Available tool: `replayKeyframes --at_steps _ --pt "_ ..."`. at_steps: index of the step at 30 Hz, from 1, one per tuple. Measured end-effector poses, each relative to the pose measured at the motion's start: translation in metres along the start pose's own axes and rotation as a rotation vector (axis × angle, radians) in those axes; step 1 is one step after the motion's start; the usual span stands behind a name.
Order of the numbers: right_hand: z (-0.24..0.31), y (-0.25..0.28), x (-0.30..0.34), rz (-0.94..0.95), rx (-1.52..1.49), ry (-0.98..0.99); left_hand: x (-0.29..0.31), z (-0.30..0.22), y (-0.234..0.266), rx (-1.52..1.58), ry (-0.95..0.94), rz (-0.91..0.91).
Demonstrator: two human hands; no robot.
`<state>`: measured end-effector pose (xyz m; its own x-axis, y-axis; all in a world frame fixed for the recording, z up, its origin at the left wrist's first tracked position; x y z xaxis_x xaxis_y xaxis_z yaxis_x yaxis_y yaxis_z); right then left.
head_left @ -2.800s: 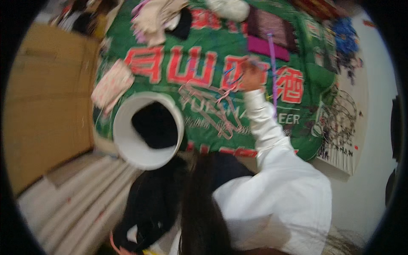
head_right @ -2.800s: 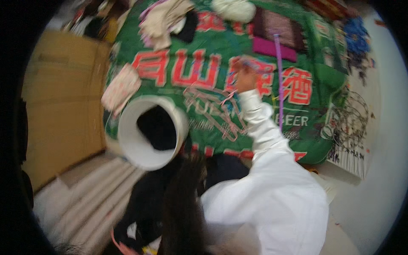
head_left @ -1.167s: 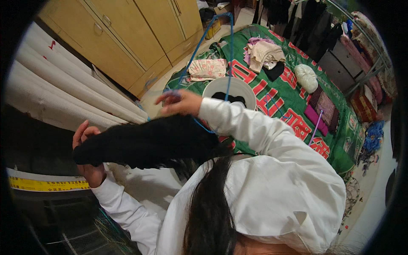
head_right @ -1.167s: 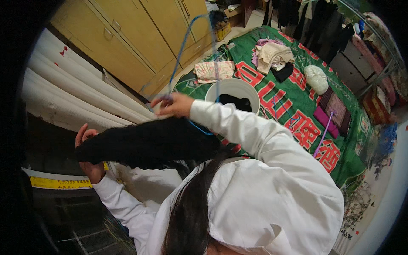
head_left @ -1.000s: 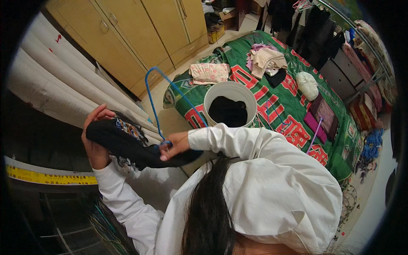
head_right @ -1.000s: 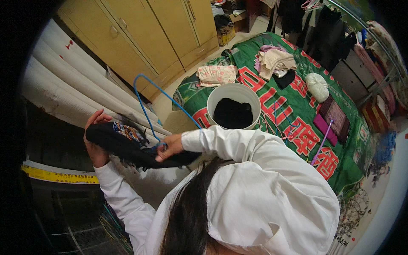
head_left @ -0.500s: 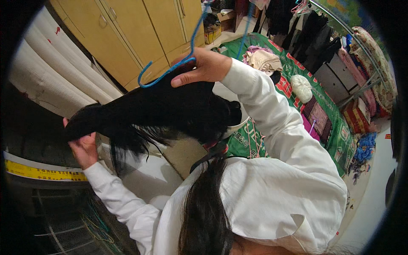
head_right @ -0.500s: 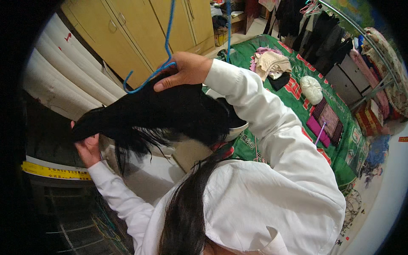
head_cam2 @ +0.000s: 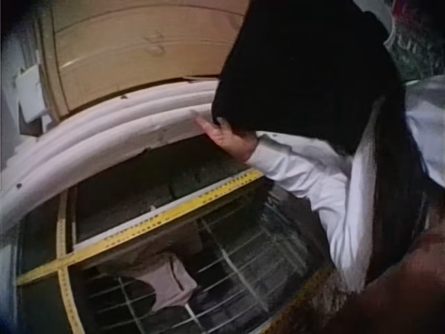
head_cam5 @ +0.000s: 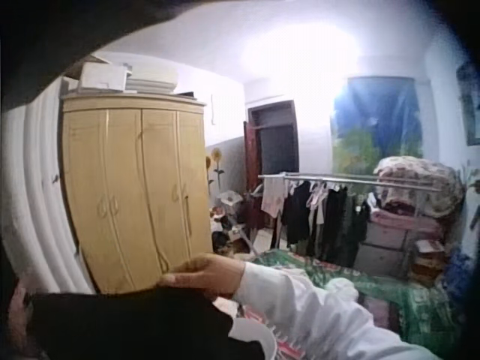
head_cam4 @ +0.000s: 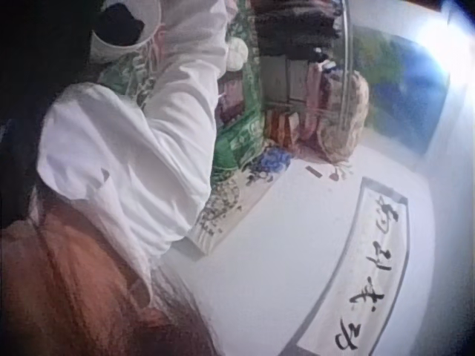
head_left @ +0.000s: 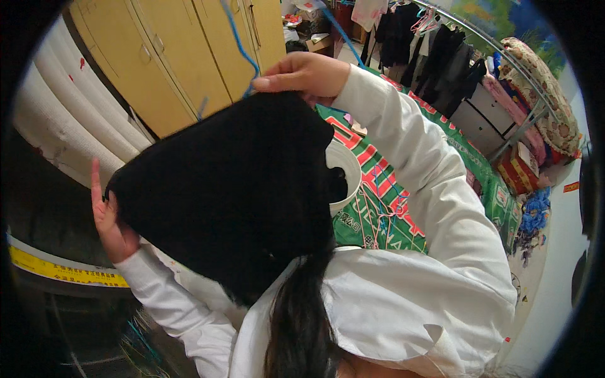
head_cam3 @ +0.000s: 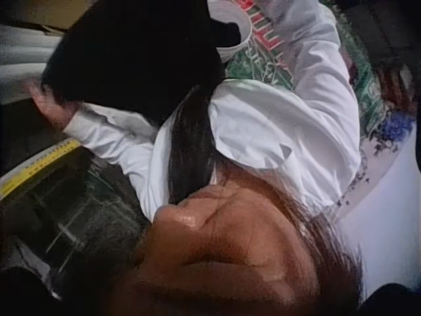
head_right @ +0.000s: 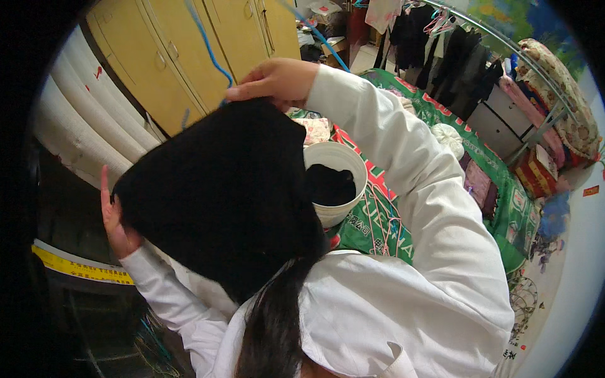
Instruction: The person takes clothes from a white bucket, places them on hangers, and hangs them on a clothes rack. The person handles several garments including a black top, black pants, and a beige top.
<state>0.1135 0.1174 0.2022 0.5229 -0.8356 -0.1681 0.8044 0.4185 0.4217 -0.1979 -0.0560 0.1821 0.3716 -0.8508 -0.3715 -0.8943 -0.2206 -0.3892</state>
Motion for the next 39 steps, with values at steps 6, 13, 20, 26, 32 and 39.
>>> replayKeyframes --at_steps 6,13,20,26,32,39 --pt "-0.039 -0.036 0.052 0.251 -0.562 -0.252 -0.045 0.053 0.098 -0.283 -0.077 -0.209" --pt "-0.053 -0.110 0.064 0.179 -0.702 -0.295 0.016 0.105 -0.016 -1.182 -0.189 -0.066" --pt "-0.100 -0.178 0.062 0.120 -0.718 -0.299 0.115 0.139 -0.037 -0.782 0.221 -0.103" --pt "-0.099 -0.182 0.069 -0.137 -0.427 0.050 0.135 0.184 -0.050 -0.617 0.357 0.002" --pt "-0.091 -0.156 0.078 -0.105 -0.346 0.106 0.133 0.190 -0.045 -0.069 0.430 -0.261" --pt "-0.094 -0.048 0.109 -0.557 0.024 0.201 0.084 0.140 -0.007 -0.046 0.329 -0.324"
Point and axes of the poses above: each hand's wrist, its own x-axis away from the middle knuckle, its own y-axis out of the back of the hand, z = x × y, the point moved 7 cm from there along -x, towards the middle knuckle, and after that the axes turned 13 degrees about -z, right-handed, at the moved point
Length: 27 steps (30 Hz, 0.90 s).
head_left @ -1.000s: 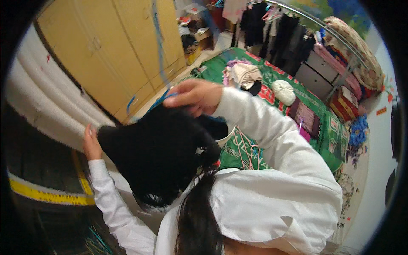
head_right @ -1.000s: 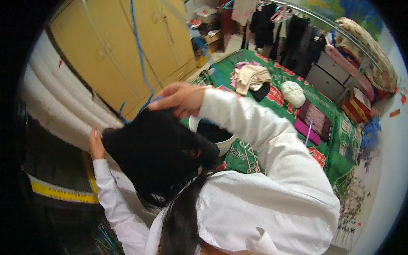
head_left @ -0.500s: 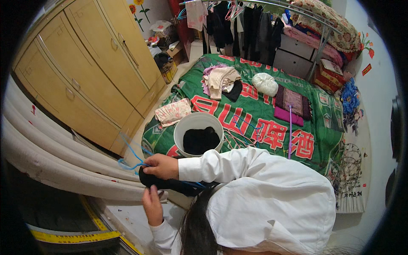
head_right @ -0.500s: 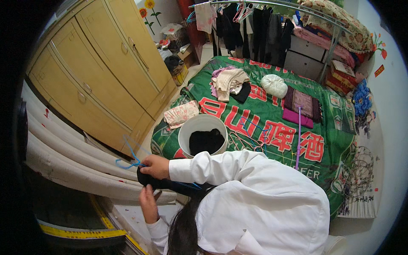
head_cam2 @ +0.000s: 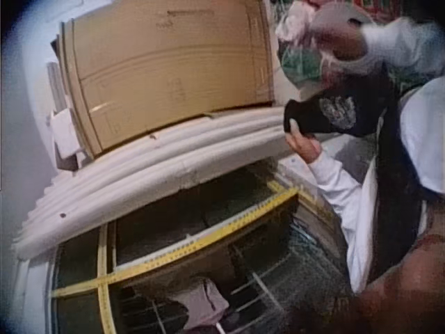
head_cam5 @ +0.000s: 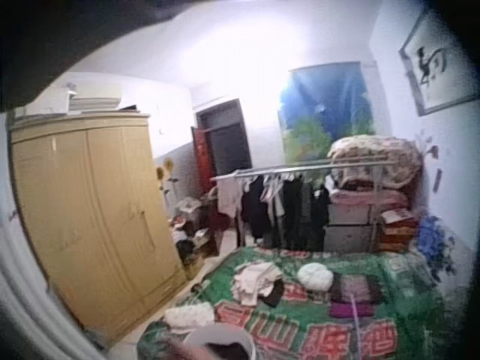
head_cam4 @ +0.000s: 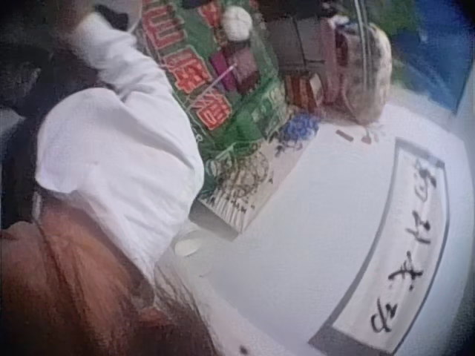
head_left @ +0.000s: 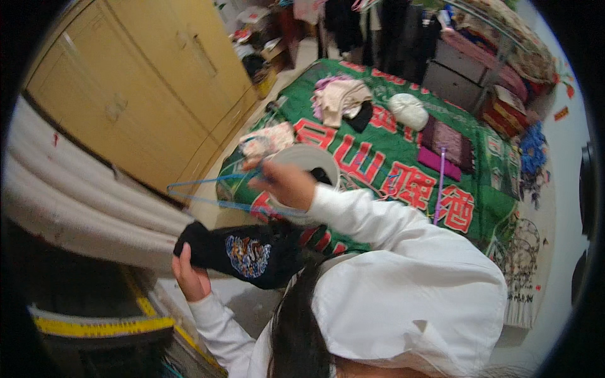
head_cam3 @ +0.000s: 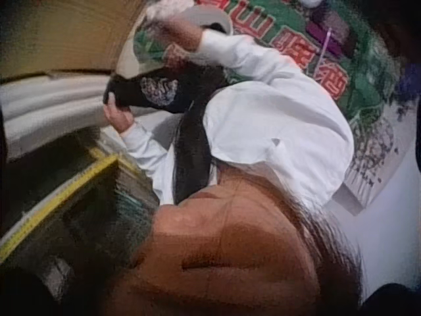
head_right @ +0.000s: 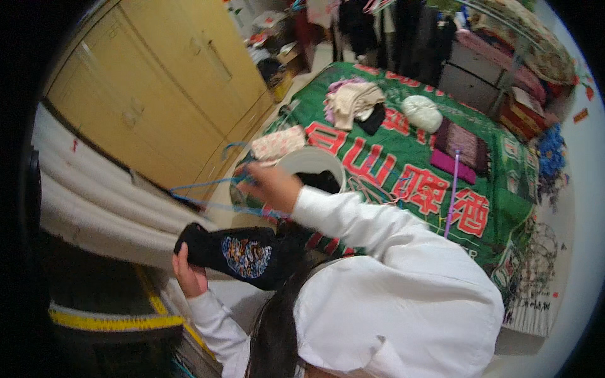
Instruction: The person takes clothes from a white bucket, places them on hangers, and hangs them on a clothes rack. The person handles several garments including a black top, black pants, and a beige top.
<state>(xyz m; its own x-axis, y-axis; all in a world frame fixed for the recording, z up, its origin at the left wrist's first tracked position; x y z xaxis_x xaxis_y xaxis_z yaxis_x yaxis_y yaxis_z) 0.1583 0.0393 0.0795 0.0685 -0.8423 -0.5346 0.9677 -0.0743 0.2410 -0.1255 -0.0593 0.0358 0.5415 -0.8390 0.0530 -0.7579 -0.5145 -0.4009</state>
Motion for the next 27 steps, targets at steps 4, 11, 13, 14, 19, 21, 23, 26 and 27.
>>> replayKeyframes --at_steps 4,11,13,14,19,21,23,26,27 --pt "-0.002 0.068 0.004 0.048 -0.106 0.149 -0.010 -0.027 -0.004 -0.045 -0.035 -0.017" --pt "-0.005 0.085 0.020 0.389 -0.252 -0.009 0.010 -0.058 -0.028 -0.163 0.010 0.096" --pt "-0.015 0.064 0.020 0.452 -0.206 0.025 0.020 -0.063 -0.039 -0.233 0.030 0.162" --pt "-0.012 0.053 0.021 0.467 -0.275 0.060 0.023 -0.062 -0.044 -0.280 0.040 0.220" --pt "-0.001 -0.011 0.028 0.440 -0.505 0.018 0.041 -0.059 -0.072 -0.704 -0.096 0.385" --pt "0.003 -0.030 0.032 0.355 -0.656 0.024 0.050 -0.070 -0.087 -0.977 -0.278 0.403" --pt "0.012 -0.038 0.033 0.455 -0.727 -0.009 0.050 -0.083 -0.082 -1.046 -0.352 0.308" --pt "0.004 -0.050 0.031 0.785 -0.807 -0.149 0.041 -0.105 -0.050 -1.000 -0.430 0.115" --pt "-0.003 -0.050 0.025 0.815 -0.932 -0.167 0.039 -0.112 -0.040 -0.981 -0.469 0.068"
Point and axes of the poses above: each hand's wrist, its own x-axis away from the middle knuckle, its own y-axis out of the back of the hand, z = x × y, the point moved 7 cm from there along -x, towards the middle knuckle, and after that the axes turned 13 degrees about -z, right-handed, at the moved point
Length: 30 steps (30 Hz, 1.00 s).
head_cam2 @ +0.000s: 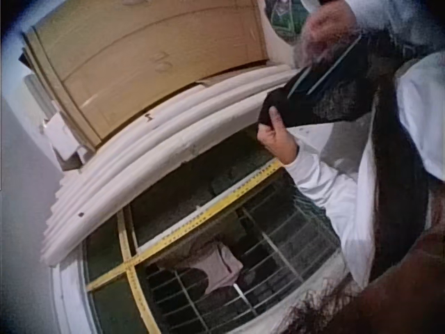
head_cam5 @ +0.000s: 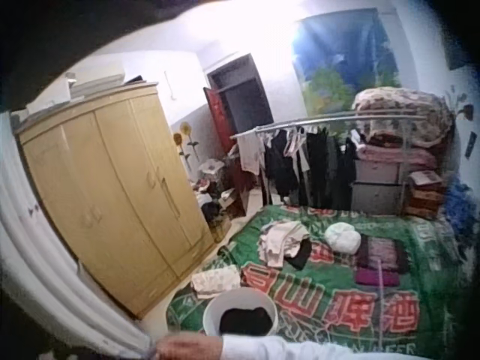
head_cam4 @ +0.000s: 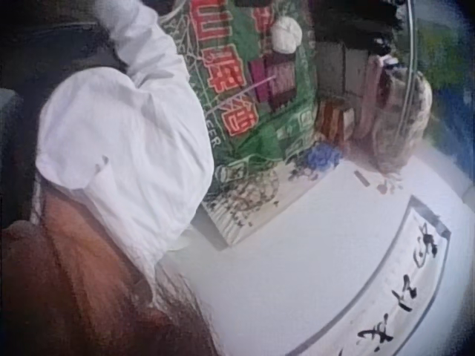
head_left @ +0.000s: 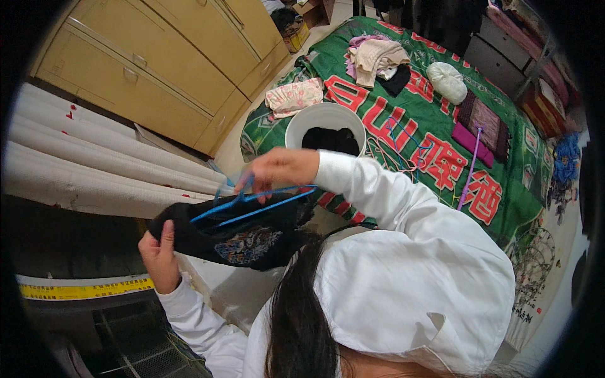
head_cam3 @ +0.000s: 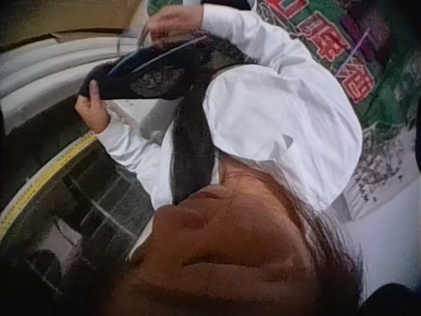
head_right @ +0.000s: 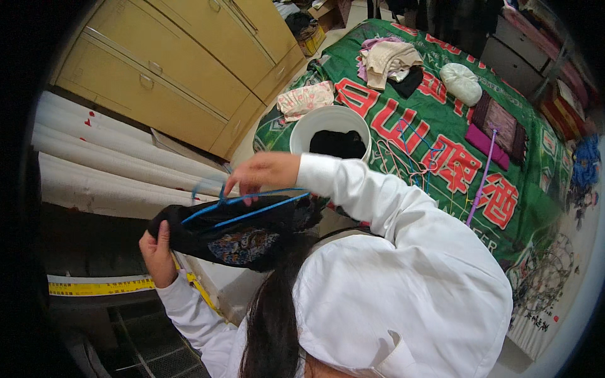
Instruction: The person takes clothes from a white bucket, places them on hangers, and hangs them on a clothes rack. The person handles several garments including a black top, black pants, and a beige top.
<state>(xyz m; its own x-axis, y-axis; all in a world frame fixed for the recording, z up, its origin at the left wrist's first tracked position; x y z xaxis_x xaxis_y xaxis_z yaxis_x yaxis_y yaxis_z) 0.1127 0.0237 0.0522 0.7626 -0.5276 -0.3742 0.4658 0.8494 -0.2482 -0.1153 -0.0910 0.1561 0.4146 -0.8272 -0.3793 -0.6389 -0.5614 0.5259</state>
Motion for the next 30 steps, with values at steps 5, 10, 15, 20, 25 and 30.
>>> replayKeyframes --at_steps 5,10,15,20,25,30 --pt "-0.141 0.106 0.044 0.137 0.695 -0.547 -0.005 0.013 0.031 0.491 0.187 -0.122" --pt "-0.175 0.009 0.045 0.000 0.076 -0.209 -0.011 0.008 0.040 0.600 0.151 -0.115" --pt "-0.172 -0.017 0.022 -0.118 -0.648 -0.488 -0.008 -0.002 0.054 0.558 0.174 -0.186" --pt "-0.100 0.075 -0.003 0.448 -1.354 -0.291 -0.006 0.027 0.093 0.563 0.128 -0.193" --pt "-0.004 0.080 -0.043 -0.264 -0.923 -0.257 0.006 0.058 0.092 0.299 0.130 -0.306" --pt "0.068 0.048 -0.057 -0.135 -0.809 -0.145 0.003 0.070 0.085 0.216 0.027 -0.479"
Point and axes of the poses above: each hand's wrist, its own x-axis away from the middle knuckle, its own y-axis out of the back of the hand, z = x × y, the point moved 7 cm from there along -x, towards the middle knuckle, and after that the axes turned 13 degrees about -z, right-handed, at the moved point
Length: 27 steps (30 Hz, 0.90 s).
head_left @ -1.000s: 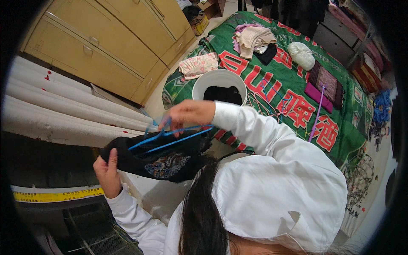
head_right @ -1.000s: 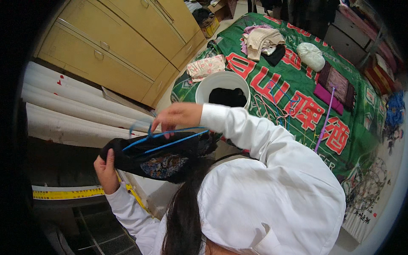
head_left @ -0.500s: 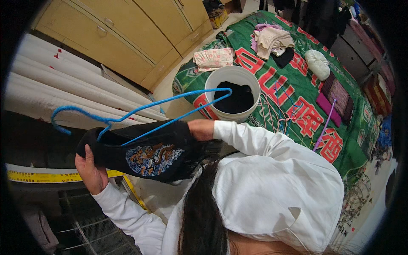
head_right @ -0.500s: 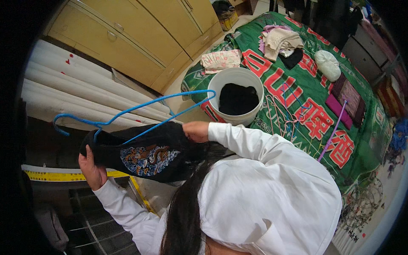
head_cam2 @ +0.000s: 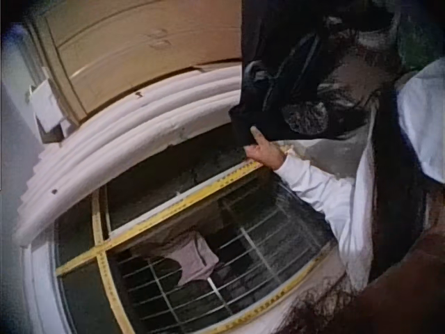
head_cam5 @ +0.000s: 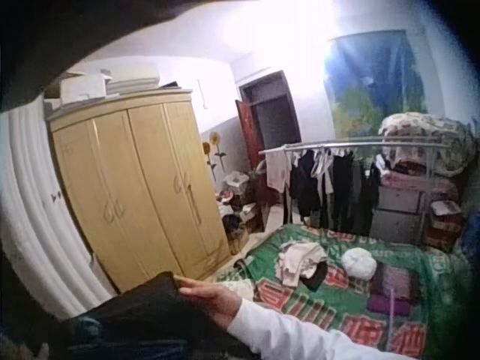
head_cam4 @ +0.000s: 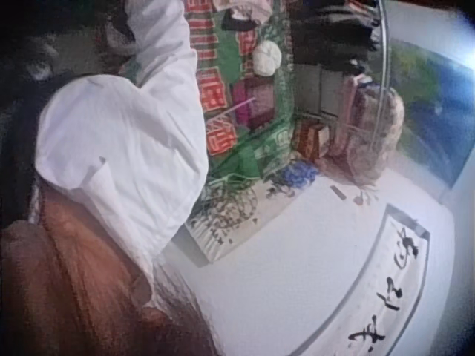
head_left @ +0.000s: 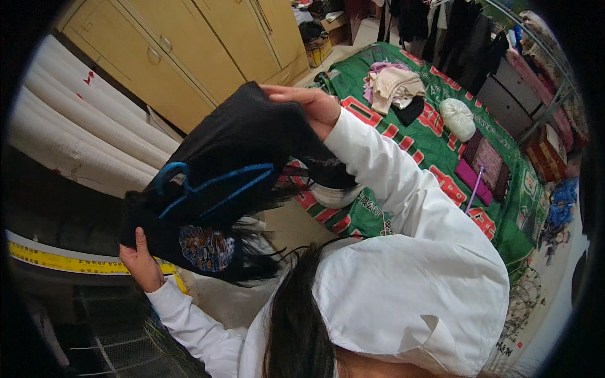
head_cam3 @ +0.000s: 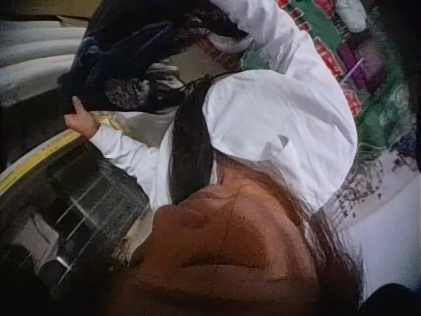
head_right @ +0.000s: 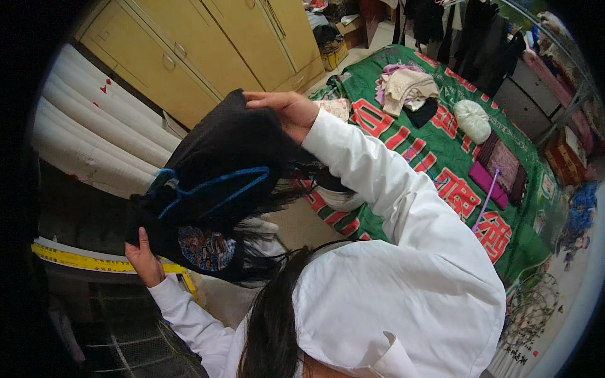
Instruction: The person takes clothes from a white bucket, places them on hangers, and hangs them on a clothes rack. The person handles several garments including a black top, black pants, and a beige top.
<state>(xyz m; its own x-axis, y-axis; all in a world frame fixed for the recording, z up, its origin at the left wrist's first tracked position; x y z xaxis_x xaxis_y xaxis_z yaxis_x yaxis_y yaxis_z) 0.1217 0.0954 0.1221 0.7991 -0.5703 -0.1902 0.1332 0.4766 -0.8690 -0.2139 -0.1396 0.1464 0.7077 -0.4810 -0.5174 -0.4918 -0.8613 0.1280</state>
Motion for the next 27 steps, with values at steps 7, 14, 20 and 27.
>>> replayKeyframes --at_steps 7,14,20,27 --pt "0.005 -0.024 0.001 -0.317 1.300 0.416 0.002 0.038 -0.009 0.514 0.172 -0.089" --pt "-0.019 -0.079 0.013 -0.010 2.264 1.221 0.005 0.037 -0.027 0.589 0.169 -0.074" --pt "-0.059 -0.084 -0.010 0.199 1.828 0.680 0.020 0.022 -0.058 0.341 0.124 -0.033" --pt "-0.096 -0.080 -0.026 0.196 1.596 0.463 0.055 -0.032 -0.090 0.132 -0.052 0.410"
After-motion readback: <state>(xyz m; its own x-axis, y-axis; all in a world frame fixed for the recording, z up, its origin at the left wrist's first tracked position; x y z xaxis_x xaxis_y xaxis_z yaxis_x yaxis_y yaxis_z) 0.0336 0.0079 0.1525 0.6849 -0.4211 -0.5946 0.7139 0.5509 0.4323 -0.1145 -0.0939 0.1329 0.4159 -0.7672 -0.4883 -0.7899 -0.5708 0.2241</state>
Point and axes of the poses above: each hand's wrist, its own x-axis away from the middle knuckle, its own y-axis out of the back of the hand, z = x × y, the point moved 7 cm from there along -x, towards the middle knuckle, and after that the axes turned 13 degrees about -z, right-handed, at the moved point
